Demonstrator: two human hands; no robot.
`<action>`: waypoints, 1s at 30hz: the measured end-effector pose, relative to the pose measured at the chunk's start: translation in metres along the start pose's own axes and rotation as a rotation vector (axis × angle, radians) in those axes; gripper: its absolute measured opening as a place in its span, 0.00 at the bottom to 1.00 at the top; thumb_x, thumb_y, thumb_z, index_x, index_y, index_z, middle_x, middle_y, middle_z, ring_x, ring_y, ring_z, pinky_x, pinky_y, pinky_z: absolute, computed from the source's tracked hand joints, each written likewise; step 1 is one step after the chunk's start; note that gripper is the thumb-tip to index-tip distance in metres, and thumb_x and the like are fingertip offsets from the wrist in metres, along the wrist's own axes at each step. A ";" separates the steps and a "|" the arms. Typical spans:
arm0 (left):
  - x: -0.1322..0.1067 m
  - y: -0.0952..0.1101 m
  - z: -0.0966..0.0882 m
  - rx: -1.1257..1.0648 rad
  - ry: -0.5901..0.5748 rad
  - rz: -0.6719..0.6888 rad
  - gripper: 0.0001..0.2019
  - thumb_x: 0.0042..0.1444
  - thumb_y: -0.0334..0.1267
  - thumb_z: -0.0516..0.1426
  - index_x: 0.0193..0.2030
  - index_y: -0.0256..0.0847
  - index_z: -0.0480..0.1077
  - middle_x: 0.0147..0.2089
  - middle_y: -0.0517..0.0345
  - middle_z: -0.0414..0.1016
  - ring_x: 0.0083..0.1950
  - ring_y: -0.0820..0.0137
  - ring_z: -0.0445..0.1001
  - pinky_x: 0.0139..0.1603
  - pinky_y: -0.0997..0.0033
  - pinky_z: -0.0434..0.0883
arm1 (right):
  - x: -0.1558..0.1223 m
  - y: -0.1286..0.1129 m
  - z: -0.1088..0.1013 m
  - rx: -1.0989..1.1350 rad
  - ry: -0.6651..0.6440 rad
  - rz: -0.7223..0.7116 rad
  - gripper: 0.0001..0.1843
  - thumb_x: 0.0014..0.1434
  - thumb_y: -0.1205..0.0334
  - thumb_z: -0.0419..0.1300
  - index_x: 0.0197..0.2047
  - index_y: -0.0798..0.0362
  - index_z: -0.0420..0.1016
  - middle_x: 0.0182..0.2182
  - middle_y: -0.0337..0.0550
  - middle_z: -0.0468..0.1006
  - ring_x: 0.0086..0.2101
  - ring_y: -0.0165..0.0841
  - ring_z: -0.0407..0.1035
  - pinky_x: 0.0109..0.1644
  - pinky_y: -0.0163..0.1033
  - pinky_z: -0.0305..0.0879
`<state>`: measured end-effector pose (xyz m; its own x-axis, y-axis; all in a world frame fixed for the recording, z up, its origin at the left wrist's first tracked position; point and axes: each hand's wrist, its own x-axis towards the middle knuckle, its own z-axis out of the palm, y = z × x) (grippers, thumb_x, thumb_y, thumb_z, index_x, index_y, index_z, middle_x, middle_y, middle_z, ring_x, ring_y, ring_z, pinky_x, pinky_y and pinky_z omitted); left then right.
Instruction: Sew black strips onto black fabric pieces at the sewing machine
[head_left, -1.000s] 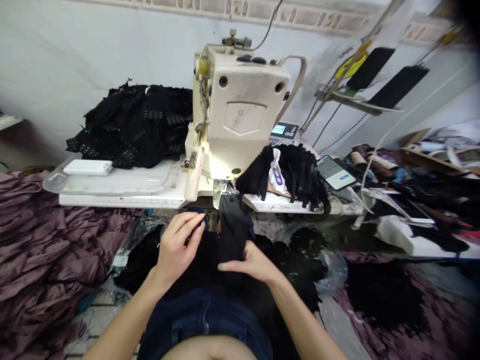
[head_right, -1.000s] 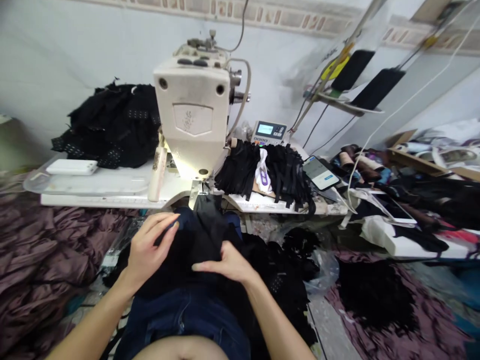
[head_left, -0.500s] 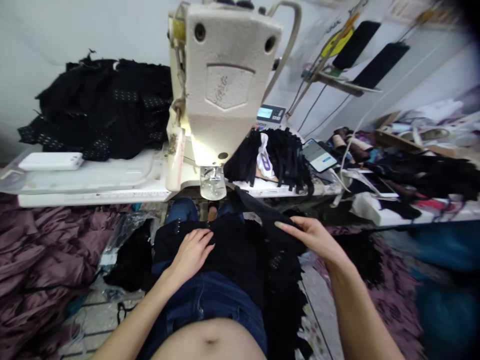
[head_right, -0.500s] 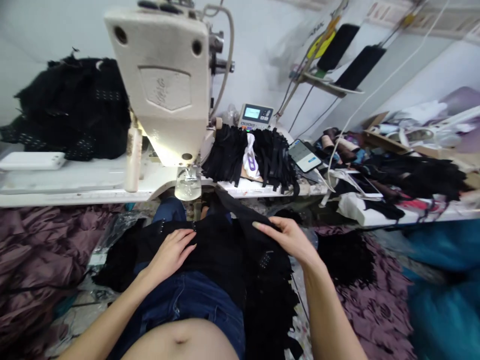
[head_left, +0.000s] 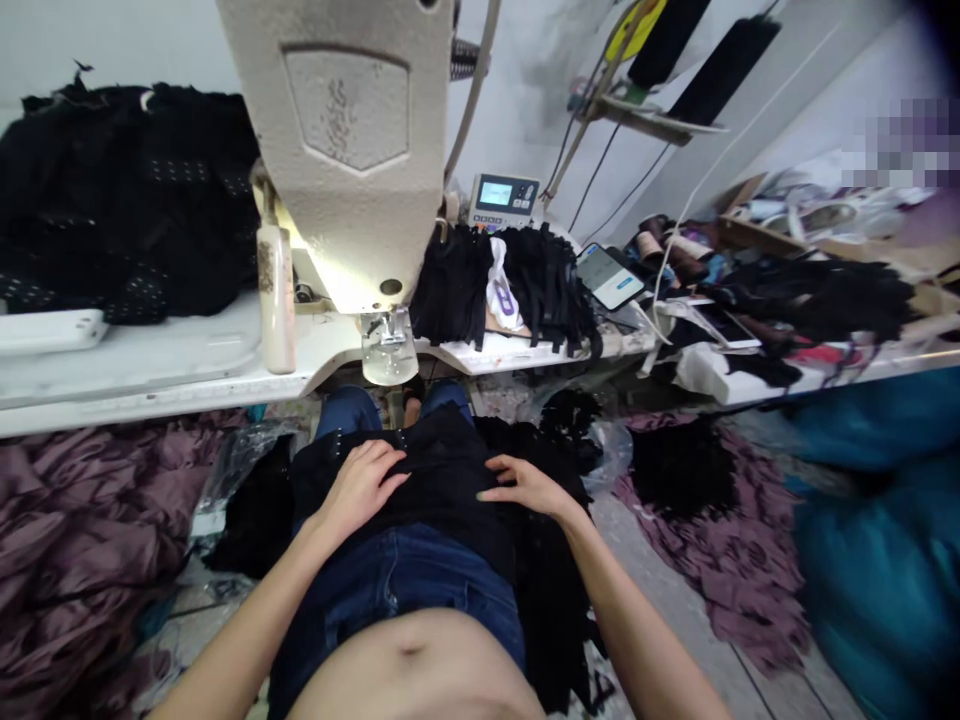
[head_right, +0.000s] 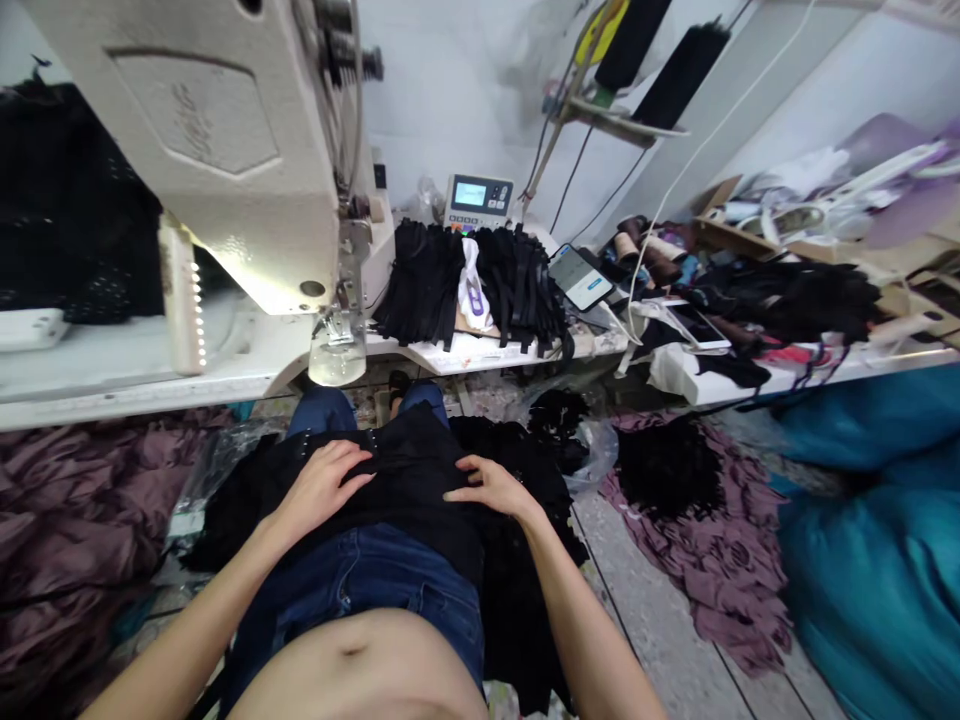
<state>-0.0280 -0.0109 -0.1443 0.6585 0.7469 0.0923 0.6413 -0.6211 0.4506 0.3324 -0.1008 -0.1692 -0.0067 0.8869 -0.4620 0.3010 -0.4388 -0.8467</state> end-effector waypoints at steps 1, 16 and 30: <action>-0.004 -0.008 -0.007 0.013 0.002 -0.021 0.16 0.71 0.44 0.60 0.61 0.43 0.77 0.59 0.45 0.80 0.61 0.53 0.76 0.62 0.50 0.73 | 0.001 0.005 0.000 -0.009 -0.028 0.036 0.43 0.35 0.43 0.84 0.52 0.54 0.83 0.48 0.50 0.83 0.41 0.39 0.77 0.45 0.42 0.74; -0.088 -0.061 -0.059 -0.017 0.230 -0.315 0.22 0.72 0.57 0.54 0.49 0.41 0.80 0.43 0.50 0.81 0.46 0.58 0.81 0.52 0.60 0.78 | -0.023 -0.011 -0.036 0.034 -0.142 0.054 0.35 0.47 0.30 0.76 0.24 0.52 0.68 0.21 0.30 0.63 0.25 0.27 0.54 0.30 0.35 0.48; 0.018 0.100 -0.042 -0.987 0.085 -0.260 0.40 0.56 0.49 0.73 0.74 0.43 0.67 0.69 0.42 0.77 0.67 0.51 0.77 0.67 0.49 0.76 | -0.013 -0.171 0.035 0.453 -0.352 -0.100 0.35 0.58 0.33 0.72 0.57 0.52 0.86 0.42 0.48 0.85 0.36 0.35 0.80 0.40 0.37 0.75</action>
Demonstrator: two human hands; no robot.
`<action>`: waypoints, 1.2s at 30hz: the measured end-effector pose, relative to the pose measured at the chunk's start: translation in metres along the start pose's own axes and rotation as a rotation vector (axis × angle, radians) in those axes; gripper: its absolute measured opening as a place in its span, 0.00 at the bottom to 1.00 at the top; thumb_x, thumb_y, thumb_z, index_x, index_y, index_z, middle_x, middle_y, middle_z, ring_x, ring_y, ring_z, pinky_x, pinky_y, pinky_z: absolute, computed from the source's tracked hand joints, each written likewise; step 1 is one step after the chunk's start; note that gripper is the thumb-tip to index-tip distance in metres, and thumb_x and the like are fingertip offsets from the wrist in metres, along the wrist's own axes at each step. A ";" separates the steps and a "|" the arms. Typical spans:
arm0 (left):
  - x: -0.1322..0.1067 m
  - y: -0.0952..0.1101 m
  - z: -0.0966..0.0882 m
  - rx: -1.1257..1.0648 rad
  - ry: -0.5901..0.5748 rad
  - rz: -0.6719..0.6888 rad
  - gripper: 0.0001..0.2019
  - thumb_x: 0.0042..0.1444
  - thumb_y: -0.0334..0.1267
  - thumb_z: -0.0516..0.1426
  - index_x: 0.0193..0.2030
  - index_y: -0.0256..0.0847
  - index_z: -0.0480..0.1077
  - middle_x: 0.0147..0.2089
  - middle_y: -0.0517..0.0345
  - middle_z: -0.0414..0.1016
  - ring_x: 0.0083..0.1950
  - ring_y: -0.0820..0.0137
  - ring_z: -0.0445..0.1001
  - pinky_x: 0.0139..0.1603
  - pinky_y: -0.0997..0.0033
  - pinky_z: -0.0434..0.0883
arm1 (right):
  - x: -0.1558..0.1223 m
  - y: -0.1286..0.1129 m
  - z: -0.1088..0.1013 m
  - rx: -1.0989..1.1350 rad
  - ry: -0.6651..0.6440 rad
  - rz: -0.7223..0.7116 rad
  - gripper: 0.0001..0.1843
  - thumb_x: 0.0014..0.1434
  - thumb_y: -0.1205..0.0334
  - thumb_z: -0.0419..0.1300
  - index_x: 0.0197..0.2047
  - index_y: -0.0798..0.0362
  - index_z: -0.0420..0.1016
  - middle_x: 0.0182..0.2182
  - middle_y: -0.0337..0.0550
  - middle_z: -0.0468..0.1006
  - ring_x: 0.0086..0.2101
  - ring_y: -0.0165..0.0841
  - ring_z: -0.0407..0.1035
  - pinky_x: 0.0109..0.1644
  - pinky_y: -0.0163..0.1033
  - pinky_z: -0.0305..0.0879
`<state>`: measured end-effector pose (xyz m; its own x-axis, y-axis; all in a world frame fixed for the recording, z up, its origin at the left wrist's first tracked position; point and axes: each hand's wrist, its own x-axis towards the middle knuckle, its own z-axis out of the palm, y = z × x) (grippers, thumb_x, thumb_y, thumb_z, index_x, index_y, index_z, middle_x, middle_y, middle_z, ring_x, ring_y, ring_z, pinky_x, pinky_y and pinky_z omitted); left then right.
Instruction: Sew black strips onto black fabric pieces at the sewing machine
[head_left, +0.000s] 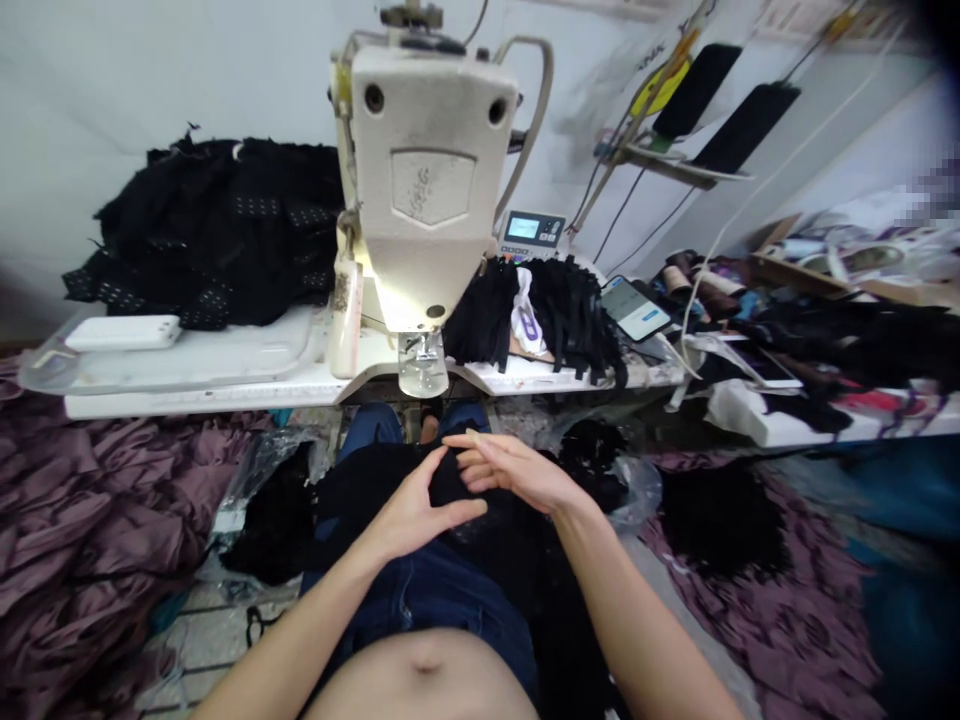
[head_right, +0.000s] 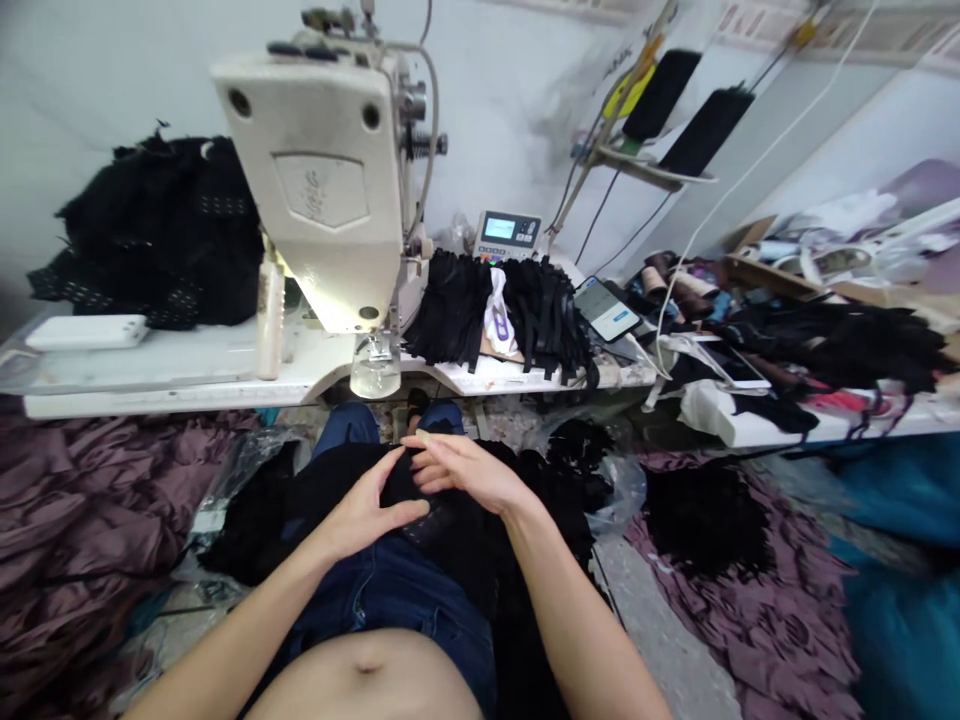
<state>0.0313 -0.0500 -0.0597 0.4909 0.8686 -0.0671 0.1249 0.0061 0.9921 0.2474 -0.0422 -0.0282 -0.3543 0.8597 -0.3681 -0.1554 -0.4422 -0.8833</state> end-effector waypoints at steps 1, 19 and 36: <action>0.000 -0.003 -0.002 -0.048 0.037 -0.044 0.39 0.56 0.48 0.73 0.72 0.43 0.69 0.70 0.42 0.76 0.69 0.50 0.76 0.69 0.48 0.74 | 0.003 -0.001 0.005 0.043 -0.033 0.014 0.36 0.59 0.33 0.72 0.60 0.51 0.84 0.45 0.50 0.85 0.39 0.37 0.81 0.43 0.40 0.78; -0.063 -0.052 -0.074 -0.869 0.342 -0.358 0.16 0.65 0.49 0.66 0.46 0.37 0.80 0.40 0.48 0.85 0.40 0.63 0.85 0.41 0.66 0.82 | 0.065 0.090 0.036 -0.789 0.043 -0.487 0.06 0.60 0.61 0.73 0.40 0.48 0.83 0.66 0.50 0.75 0.67 0.51 0.64 0.68 0.58 0.62; -0.008 0.021 -0.024 -0.070 -0.020 0.033 0.15 0.61 0.50 0.70 0.44 0.39 0.80 0.39 0.57 0.80 0.41 0.66 0.77 0.47 0.66 0.74 | -0.001 -0.057 0.020 -0.605 -0.301 -0.259 0.23 0.70 0.42 0.65 0.37 0.55 0.83 0.26 0.35 0.69 0.28 0.29 0.56 0.31 0.36 0.52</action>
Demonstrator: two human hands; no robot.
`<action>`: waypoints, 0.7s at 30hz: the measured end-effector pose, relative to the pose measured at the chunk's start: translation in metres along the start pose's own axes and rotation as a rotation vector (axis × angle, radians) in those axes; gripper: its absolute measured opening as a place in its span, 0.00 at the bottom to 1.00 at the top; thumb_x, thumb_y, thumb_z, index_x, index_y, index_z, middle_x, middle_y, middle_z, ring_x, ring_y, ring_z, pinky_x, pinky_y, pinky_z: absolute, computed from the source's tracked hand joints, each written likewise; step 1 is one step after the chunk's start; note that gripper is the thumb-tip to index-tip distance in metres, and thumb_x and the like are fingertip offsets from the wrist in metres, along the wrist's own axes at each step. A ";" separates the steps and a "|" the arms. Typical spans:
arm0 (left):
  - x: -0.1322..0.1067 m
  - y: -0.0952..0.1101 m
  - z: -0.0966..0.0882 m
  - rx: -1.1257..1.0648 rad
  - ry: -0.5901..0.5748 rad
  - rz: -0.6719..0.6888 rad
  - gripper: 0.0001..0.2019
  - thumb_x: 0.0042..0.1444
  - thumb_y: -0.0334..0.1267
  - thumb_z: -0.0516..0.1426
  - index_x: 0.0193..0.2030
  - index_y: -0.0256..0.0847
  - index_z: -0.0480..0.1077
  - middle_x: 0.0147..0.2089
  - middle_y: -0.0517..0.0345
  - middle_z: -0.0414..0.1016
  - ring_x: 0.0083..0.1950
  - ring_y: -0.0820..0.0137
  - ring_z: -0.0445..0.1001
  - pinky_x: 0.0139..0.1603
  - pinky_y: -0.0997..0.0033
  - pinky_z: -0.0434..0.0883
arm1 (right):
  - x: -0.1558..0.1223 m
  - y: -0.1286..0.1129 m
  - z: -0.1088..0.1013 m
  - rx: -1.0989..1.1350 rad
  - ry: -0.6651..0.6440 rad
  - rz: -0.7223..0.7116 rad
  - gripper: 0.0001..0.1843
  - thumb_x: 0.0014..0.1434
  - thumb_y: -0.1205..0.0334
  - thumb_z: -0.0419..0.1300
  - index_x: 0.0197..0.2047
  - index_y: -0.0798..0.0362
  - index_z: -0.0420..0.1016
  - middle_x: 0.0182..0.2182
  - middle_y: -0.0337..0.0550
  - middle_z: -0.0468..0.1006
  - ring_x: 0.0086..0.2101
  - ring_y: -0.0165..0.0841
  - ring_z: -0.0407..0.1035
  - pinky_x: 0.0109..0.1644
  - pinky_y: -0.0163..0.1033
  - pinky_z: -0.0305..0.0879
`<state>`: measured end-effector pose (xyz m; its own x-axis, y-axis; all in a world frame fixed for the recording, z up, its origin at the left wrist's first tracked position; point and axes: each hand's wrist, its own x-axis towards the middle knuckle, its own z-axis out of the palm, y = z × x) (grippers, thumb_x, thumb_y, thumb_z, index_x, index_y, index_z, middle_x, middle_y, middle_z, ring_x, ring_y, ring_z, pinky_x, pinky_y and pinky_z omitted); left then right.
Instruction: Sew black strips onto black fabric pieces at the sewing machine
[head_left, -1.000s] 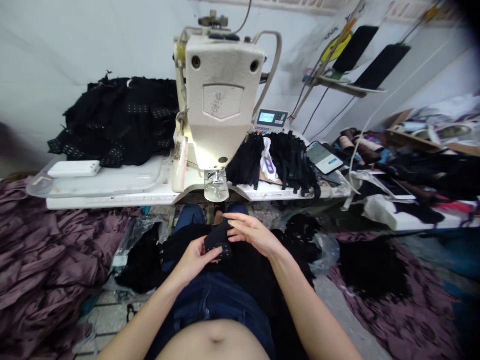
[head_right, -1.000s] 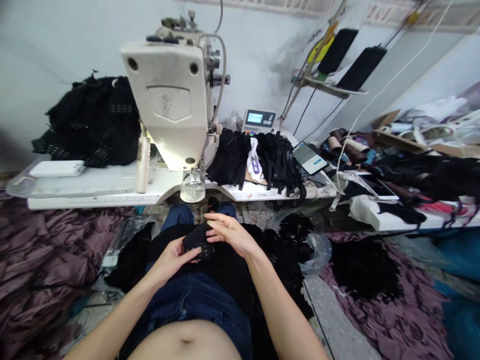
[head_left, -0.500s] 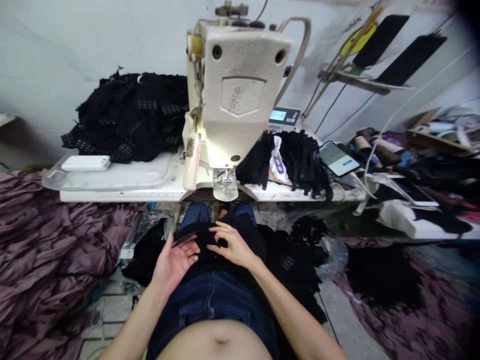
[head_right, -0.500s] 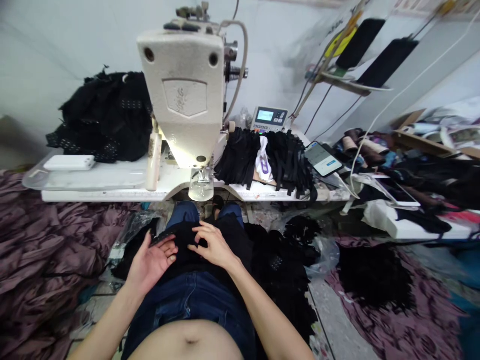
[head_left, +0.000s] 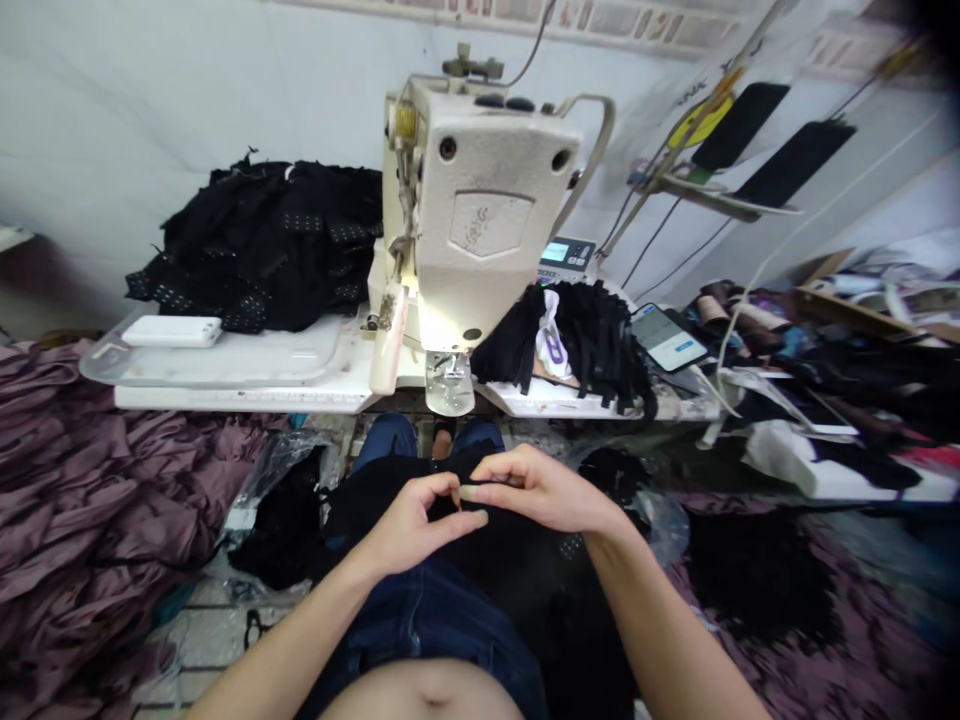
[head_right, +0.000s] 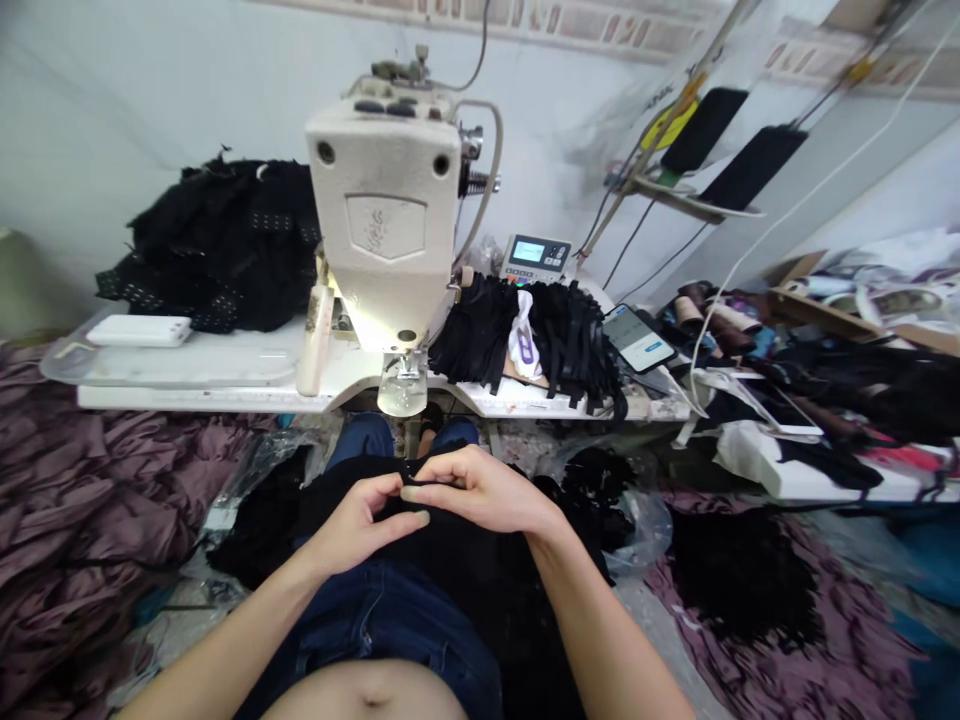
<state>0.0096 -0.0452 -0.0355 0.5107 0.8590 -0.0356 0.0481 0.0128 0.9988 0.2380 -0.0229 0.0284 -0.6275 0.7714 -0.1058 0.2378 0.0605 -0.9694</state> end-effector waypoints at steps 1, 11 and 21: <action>0.005 0.009 0.005 -0.029 -0.002 -0.027 0.16 0.62 0.51 0.69 0.37 0.39 0.78 0.32 0.61 0.74 0.34 0.71 0.71 0.39 0.71 0.70 | -0.004 -0.004 -0.007 0.002 0.026 0.007 0.22 0.69 0.43 0.66 0.37 0.55 0.83 0.26 0.34 0.68 0.27 0.28 0.55 0.30 0.36 0.51; 0.016 0.051 -0.005 0.021 -0.073 -0.030 0.18 0.71 0.53 0.59 0.37 0.39 0.70 0.32 0.66 0.61 0.32 0.74 0.57 0.33 0.73 0.57 | 0.006 -0.001 -0.016 0.150 0.260 -0.015 0.23 0.58 0.42 0.76 0.38 0.56 0.84 0.24 0.32 0.63 0.26 0.26 0.54 0.30 0.34 0.50; 0.029 0.070 -0.042 0.659 0.295 0.274 0.15 0.75 0.45 0.56 0.38 0.41 0.76 0.35 0.58 0.79 0.36 0.67 0.77 0.38 0.68 0.70 | 0.055 -0.015 -0.009 -0.278 0.663 -0.358 0.13 0.69 0.51 0.69 0.37 0.50 0.89 0.32 0.43 0.81 0.34 0.36 0.74 0.39 0.40 0.68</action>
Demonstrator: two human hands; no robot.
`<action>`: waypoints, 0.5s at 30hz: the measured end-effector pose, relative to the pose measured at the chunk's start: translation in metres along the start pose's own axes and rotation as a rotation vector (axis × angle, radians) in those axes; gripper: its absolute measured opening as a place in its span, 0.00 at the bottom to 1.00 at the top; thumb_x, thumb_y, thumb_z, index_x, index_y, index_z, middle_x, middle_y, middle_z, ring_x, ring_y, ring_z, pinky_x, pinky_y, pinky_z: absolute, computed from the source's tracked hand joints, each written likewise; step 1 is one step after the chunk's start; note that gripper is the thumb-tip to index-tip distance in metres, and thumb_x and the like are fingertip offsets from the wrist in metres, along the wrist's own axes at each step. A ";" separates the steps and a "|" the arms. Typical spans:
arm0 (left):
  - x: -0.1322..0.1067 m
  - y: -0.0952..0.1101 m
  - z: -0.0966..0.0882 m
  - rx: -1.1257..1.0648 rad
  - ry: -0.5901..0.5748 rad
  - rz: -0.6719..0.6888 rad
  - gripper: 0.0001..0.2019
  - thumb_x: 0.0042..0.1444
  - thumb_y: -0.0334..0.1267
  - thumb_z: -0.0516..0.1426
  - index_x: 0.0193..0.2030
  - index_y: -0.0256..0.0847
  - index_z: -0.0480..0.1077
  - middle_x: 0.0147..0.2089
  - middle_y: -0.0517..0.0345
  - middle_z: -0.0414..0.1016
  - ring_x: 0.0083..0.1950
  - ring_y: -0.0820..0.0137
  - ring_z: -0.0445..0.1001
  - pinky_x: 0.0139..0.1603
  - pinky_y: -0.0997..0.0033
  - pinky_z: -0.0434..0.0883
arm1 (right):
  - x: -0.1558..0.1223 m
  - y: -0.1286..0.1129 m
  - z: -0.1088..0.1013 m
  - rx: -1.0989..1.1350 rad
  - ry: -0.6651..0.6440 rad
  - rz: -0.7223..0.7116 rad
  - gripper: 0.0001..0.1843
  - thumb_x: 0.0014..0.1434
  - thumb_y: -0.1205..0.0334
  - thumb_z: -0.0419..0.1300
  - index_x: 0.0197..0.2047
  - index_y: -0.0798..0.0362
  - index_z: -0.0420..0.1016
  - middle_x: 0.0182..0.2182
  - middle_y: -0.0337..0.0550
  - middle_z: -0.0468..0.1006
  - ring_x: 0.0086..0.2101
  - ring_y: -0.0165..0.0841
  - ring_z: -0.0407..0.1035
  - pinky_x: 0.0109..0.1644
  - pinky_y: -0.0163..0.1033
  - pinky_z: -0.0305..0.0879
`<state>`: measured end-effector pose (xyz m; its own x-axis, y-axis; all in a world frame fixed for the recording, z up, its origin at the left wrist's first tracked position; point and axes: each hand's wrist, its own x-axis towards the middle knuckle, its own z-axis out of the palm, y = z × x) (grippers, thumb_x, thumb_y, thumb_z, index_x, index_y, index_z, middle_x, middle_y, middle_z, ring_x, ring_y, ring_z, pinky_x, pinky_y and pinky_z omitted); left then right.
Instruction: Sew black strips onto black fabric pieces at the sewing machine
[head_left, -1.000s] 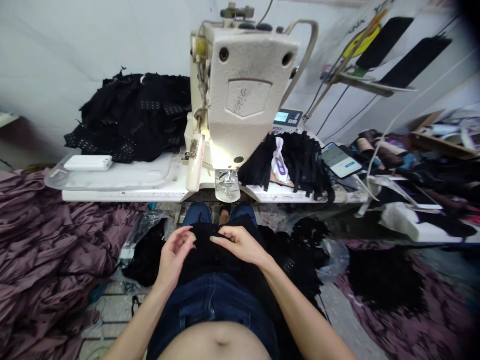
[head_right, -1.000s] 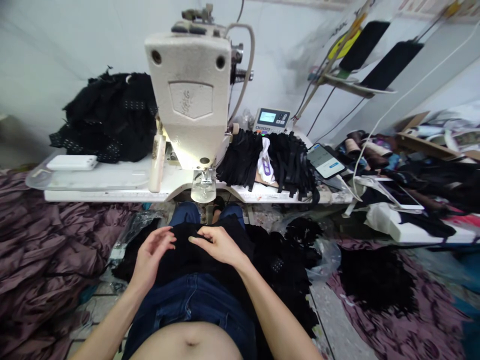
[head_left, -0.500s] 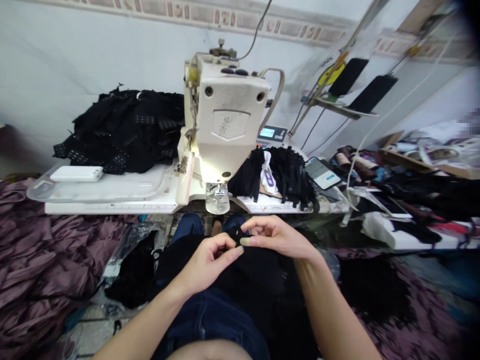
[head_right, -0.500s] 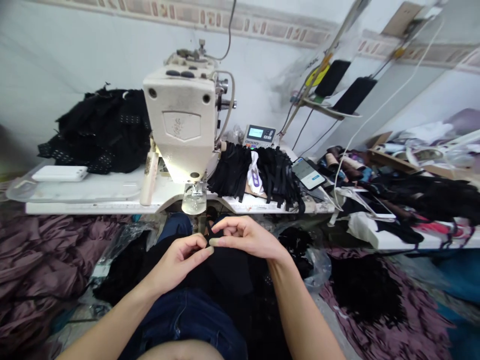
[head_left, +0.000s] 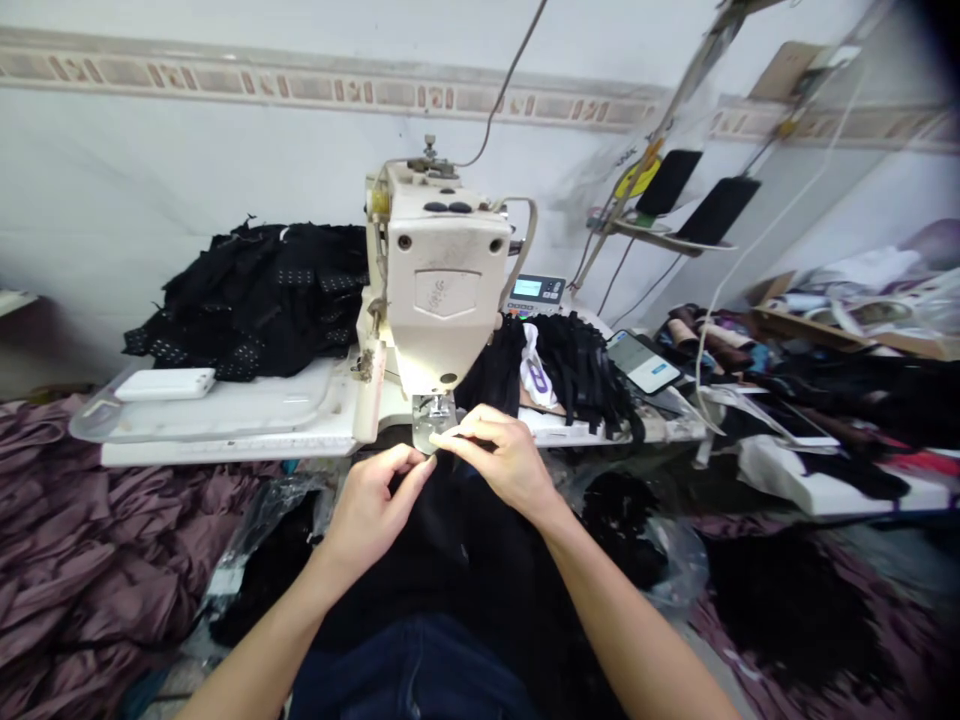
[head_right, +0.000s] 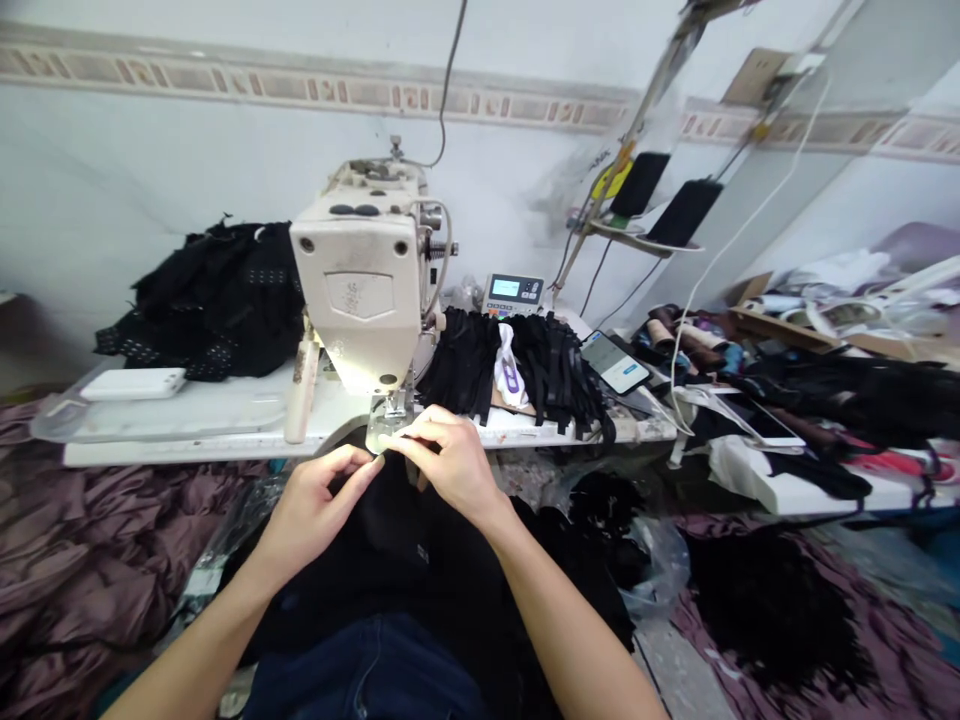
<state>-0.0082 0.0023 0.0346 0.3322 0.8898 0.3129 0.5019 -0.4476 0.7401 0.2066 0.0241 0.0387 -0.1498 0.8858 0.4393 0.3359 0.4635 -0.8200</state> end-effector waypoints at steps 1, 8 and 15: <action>0.001 -0.003 0.000 0.147 0.098 0.085 0.14 0.75 0.42 0.57 0.38 0.40 0.77 0.36 0.56 0.80 0.37 0.65 0.78 0.39 0.66 0.71 | 0.001 0.002 0.005 -0.026 0.060 -0.023 0.12 0.68 0.52 0.70 0.37 0.50 0.89 0.33 0.43 0.80 0.35 0.37 0.75 0.40 0.40 0.69; -0.009 -0.011 0.025 0.635 0.274 0.688 0.19 0.70 0.25 0.59 0.67 0.33 0.72 0.63 0.41 0.81 0.66 0.55 0.78 0.68 0.53 0.75 | 0.002 0.011 0.020 -0.082 0.234 -0.025 0.11 0.67 0.54 0.70 0.35 0.50 0.87 0.33 0.43 0.79 0.33 0.36 0.74 0.38 0.41 0.72; -0.013 -0.007 0.045 0.665 0.321 0.626 0.19 0.67 0.23 0.60 0.63 0.31 0.75 0.61 0.39 0.82 0.66 0.51 0.78 0.68 0.49 0.75 | -0.005 0.008 0.011 -0.316 0.069 -0.172 0.14 0.75 0.55 0.61 0.46 0.49 0.89 0.38 0.48 0.80 0.40 0.40 0.74 0.47 0.46 0.73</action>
<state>0.0202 -0.0104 -0.0013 0.5085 0.4106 0.7569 0.6902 -0.7199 -0.0731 0.2000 0.0234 0.0258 -0.1697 0.7867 0.5935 0.5838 0.5655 -0.5826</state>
